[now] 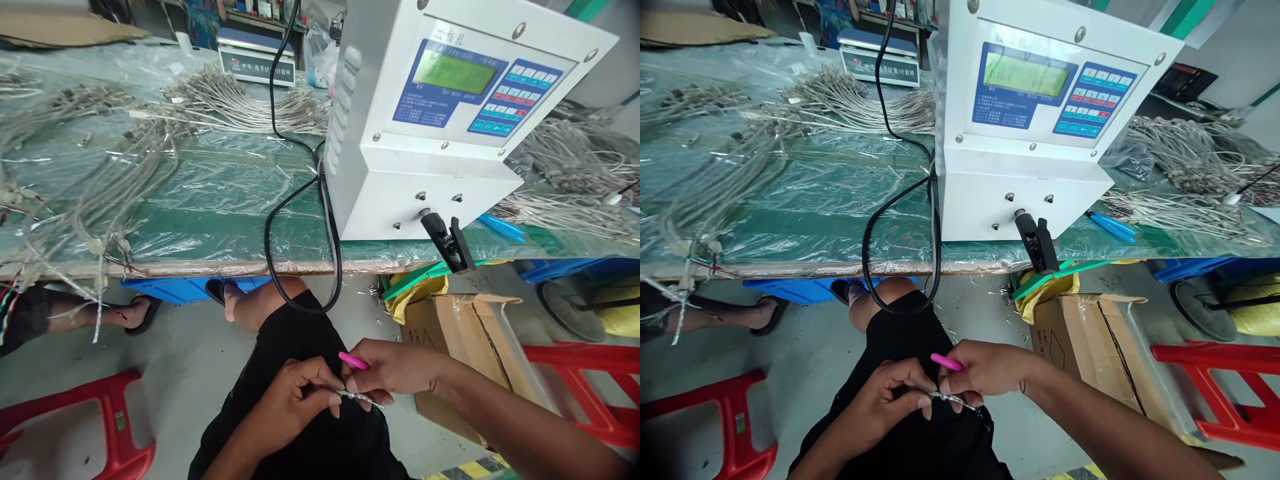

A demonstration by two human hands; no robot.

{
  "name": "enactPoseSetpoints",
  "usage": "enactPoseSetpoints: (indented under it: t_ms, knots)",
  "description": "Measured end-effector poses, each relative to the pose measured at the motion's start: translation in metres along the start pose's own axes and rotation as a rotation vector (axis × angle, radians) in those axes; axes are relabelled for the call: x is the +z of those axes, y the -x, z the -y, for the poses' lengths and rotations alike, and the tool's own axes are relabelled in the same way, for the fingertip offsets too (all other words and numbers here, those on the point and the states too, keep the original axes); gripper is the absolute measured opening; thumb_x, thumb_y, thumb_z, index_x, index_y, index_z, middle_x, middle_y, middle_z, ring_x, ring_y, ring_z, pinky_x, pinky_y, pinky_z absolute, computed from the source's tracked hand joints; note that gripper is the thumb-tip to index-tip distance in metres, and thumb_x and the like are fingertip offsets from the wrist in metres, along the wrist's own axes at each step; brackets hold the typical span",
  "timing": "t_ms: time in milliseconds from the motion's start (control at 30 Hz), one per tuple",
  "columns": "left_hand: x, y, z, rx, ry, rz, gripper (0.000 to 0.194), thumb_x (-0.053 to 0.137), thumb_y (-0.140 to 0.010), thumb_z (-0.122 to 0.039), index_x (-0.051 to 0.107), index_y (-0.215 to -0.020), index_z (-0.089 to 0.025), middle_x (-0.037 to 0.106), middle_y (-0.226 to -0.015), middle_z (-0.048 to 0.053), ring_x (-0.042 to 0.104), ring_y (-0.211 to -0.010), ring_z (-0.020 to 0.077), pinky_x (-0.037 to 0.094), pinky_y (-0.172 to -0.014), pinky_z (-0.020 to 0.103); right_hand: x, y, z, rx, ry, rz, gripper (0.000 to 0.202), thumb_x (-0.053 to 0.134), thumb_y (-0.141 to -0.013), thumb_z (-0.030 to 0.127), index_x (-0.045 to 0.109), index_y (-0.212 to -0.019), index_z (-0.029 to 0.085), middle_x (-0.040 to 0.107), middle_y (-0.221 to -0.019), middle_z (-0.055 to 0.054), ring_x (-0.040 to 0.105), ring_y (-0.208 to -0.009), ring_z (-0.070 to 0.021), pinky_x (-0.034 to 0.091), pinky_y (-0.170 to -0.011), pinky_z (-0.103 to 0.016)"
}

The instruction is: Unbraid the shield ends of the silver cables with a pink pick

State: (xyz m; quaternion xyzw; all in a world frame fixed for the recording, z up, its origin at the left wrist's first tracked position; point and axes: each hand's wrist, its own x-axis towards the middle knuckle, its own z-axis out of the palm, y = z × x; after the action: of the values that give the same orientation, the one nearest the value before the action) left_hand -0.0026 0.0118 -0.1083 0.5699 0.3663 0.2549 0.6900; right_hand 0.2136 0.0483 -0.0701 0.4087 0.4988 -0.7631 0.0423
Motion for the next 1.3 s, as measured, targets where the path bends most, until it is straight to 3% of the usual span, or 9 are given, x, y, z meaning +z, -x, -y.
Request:
enactPoseSetpoints:
  t_ms: [200,300,367,467,567,767,867,1000,1300]
  knots:
    - [-0.003,0.001,0.003,0.010,0.083,0.000,0.010,0.064,-0.088,-0.021,0.070,-0.082,-0.017,0.074,-0.070,0.003,0.065,-0.070,0.0190,0.043,-0.073,0.030,0.021,0.010,0.006,0.034,0.024,-0.148,0.021,0.049,-0.091,0.032,0.049,-0.074,0.020,0.055,-0.060,0.005,0.041,-0.044,-0.0068,0.031,-0.044,-0.020]
    - [-0.006,-0.001,0.001,-0.032,0.197,0.033,0.015,0.061,-0.093,-0.029,0.066,-0.085,-0.016,0.067,-0.062,0.000,0.054,-0.059,0.0143,0.038,-0.064,0.027,0.038,0.019,0.006,-0.078,0.416,-0.435,0.010,0.046,-0.090,0.016,0.048,-0.081,0.022,0.058,-0.069,0.003,0.050,-0.057,-0.0118,0.032,-0.053,-0.023]
    - [-0.007,-0.003,-0.002,-0.069,0.233,0.063,0.019,0.060,-0.095,-0.033,0.064,-0.087,-0.016,0.061,-0.056,-0.003,0.044,-0.052,0.0115,0.032,-0.059,0.026,0.045,0.021,0.000,-0.167,0.715,-0.566,0.016,0.047,-0.083,0.006,0.048,-0.087,0.022,0.060,-0.074,0.001,0.053,-0.064,-0.0151,0.031,-0.059,-0.026]
    - [-0.008,-0.006,-0.005,-0.100,0.239,0.121,0.023,0.058,-0.096,-0.036,0.062,-0.087,-0.015,0.055,-0.054,-0.005,0.039,-0.050,0.0103,0.029,-0.056,0.026,0.049,0.021,-0.012,-0.236,0.922,-0.596,0.024,0.045,-0.081,0.002,0.046,-0.092,0.022,0.060,-0.076,0.002,0.053,-0.062,-0.0159,0.030,-0.060,-0.028]
    - [-0.008,-0.007,-0.006,-0.107,0.204,0.138,0.025,0.057,-0.097,-0.037,0.061,-0.085,-0.015,0.050,-0.055,-0.006,0.039,-0.052,0.0106,0.029,-0.057,0.026,0.047,0.022,-0.016,-0.254,0.936,-0.577,0.023,0.044,-0.082,0.001,0.044,-0.090,0.023,0.059,-0.076,0.003,0.052,-0.061,-0.0151,0.031,-0.061,-0.027]
    - [-0.008,-0.006,-0.006,-0.089,0.160,0.152,0.021,0.059,-0.095,-0.033,0.061,-0.084,-0.015,0.053,-0.057,-0.004,0.042,-0.056,0.0125,0.032,-0.060,0.028,0.036,0.026,-0.006,-0.257,0.700,-0.479,0.014,0.049,-0.087,0.009,0.047,-0.088,0.022,0.056,-0.075,0.004,0.049,-0.064,-0.0123,0.032,-0.060,-0.024]
    - [-0.006,-0.005,-0.005,-0.050,0.124,0.125,0.017,0.060,-0.094,-0.028,0.065,-0.086,-0.015,0.057,-0.060,-0.002,0.047,-0.060,0.0134,0.035,-0.062,0.028,0.030,0.019,-0.009,-0.144,0.308,-0.357,0.012,0.052,-0.084,0.012,0.046,-0.078,0.022,0.049,-0.063,0.007,0.040,-0.049,-0.0077,0.028,-0.049,-0.021]
    - [-0.004,-0.003,0.000,0.010,0.112,0.085,0.012,0.062,-0.091,-0.022,0.070,-0.088,-0.014,0.062,-0.062,0.000,0.056,-0.062,0.0157,0.040,-0.065,0.029,0.028,0.007,-0.014,0.007,-0.201,-0.216,0.011,0.055,-0.081,0.016,0.050,-0.072,0.019,0.057,-0.058,0.007,0.040,-0.038,-0.0040,0.027,-0.039,-0.018]
    - [-0.001,0.000,0.011,0.037,0.325,0.065,0.012,0.066,-0.089,-0.025,0.070,-0.087,-0.014,0.064,-0.061,0.000,0.055,-0.058,0.0138,0.040,-0.061,0.027,0.031,0.000,-0.017,0.127,-0.517,-0.114,0.014,0.063,-0.070,0.028,0.054,-0.066,0.019,0.058,-0.044,0.004,0.037,-0.030,-0.0043,0.025,-0.036,-0.018]
